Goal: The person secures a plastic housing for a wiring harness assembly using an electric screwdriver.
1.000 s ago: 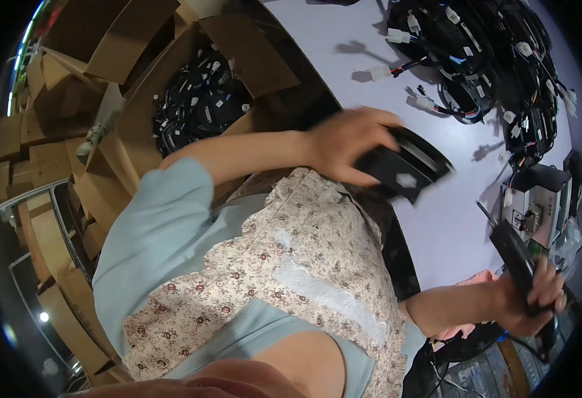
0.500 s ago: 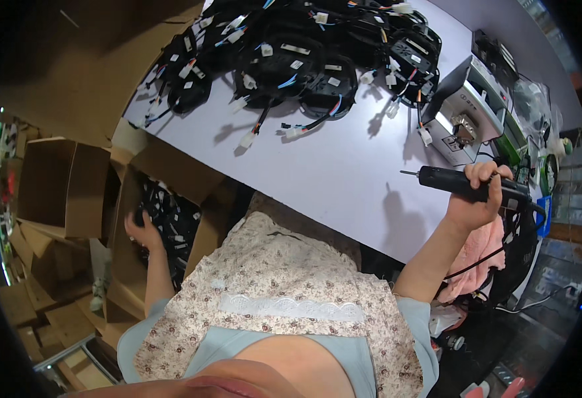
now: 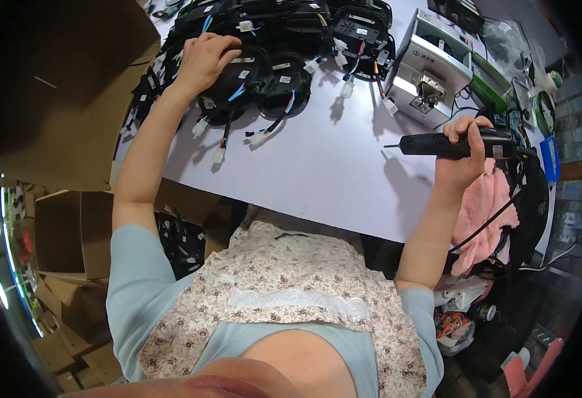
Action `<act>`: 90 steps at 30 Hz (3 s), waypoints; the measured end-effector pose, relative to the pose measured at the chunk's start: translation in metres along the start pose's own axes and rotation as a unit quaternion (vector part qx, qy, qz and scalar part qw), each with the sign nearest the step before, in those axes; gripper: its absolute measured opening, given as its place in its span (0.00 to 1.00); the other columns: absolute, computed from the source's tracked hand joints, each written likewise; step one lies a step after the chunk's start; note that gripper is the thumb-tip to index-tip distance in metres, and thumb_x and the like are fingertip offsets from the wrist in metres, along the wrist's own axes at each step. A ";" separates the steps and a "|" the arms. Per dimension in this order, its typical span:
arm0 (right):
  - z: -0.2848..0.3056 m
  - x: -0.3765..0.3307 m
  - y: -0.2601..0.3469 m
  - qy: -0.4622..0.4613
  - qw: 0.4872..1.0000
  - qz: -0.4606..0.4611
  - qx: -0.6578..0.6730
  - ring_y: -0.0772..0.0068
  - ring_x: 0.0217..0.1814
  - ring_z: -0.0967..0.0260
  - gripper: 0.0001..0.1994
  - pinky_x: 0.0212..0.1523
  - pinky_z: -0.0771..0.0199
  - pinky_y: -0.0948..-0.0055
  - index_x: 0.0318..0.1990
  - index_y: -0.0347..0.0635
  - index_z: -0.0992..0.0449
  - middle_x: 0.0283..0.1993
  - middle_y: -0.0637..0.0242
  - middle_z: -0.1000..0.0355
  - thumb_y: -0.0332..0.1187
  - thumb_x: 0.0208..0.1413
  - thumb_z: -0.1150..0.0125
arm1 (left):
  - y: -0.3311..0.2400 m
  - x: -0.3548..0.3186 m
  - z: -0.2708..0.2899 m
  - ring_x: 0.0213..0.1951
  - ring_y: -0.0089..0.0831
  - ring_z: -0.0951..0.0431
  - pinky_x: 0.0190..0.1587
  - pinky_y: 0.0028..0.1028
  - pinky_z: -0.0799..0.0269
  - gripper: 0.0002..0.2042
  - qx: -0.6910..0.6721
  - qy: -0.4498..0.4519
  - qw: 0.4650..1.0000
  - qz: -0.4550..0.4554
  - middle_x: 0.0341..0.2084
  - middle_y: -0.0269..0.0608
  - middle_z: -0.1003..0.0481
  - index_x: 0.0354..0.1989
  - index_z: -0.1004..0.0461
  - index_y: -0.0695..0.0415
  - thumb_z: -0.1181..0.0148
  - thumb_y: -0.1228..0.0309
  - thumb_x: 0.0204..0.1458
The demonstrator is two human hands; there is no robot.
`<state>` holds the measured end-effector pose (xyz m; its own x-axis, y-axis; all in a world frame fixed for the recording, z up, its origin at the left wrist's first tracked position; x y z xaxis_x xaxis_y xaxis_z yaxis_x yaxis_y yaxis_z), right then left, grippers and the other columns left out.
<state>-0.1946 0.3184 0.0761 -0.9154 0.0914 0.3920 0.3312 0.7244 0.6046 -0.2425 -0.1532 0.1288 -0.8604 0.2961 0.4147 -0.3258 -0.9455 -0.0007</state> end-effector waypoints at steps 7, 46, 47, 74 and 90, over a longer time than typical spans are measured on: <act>-0.004 0.000 0.003 -0.004 1.000 0.005 -0.015 0.74 0.35 0.40 0.10 0.43 0.41 0.70 0.51 0.44 0.31 0.37 0.63 0.33 0.28 0.63 0.42 | 0.001 0.002 -0.019 0.52 0.33 0.27 0.59 0.40 0.43 0.10 0.041 0.077 0.996 0.004 0.39 0.33 0.21 0.44 0.18 0.44 0.39 0.57 0.60; -0.122 0.076 0.037 0.078 0.903 0.239 -0.348 0.81 0.23 0.31 0.06 0.26 0.29 0.77 0.28 0.44 0.25 0.25 0.72 0.26 0.27 0.53 0.32 | -0.264 -0.100 -0.031 0.71 0.54 0.45 0.69 0.52 0.52 0.35 -0.289 0.072 0.944 -0.144 0.69 0.50 0.40 0.57 0.25 0.58 0.25 0.49 0.44; -0.120 0.068 0.035 0.055 0.928 0.184 -0.320 0.80 0.24 0.30 0.06 0.26 0.29 0.77 0.29 0.43 0.24 0.25 0.71 0.26 0.28 0.53 0.32 | -0.260 -0.100 -0.033 0.70 0.52 0.44 0.68 0.51 0.50 0.33 -0.292 0.060 0.946 -0.130 0.69 0.50 0.40 0.56 0.25 0.58 0.25 0.50 0.44; -0.101 -0.046 0.034 -0.006 0.966 0.018 -0.258 0.81 0.24 0.28 0.09 0.27 0.28 0.80 0.39 0.36 0.23 0.28 0.69 0.25 0.28 0.56 0.29 | -0.251 -0.104 -0.059 0.66 0.48 0.38 0.67 0.47 0.46 0.29 -0.381 0.064 0.921 -0.048 0.69 0.44 0.41 0.51 0.21 0.52 0.20 0.54 0.40; -0.098 -0.049 0.057 0.008 0.952 0.072 -0.296 0.81 0.25 0.28 0.08 0.27 0.29 0.80 0.39 0.35 0.23 0.28 0.68 0.25 0.27 0.57 0.30 | -0.261 -0.102 -0.028 0.62 0.49 0.36 0.64 0.47 0.43 0.34 -0.258 -0.030 0.959 -0.112 0.64 0.50 0.37 0.57 0.26 0.57 0.23 0.52 0.44</act>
<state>-0.1085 0.2888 0.1593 -0.8488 0.1458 0.5082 0.5282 0.1922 0.8271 -0.0807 0.0672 0.0609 -0.7276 0.4610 0.5080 -0.6632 -0.6620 -0.3492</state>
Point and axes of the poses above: each hand's wrist, its own x-axis towards the middle knuckle, its own z-axis out of the back of the hand, y = z × x, the point moved 10 cm from there along x, towards the middle knuckle
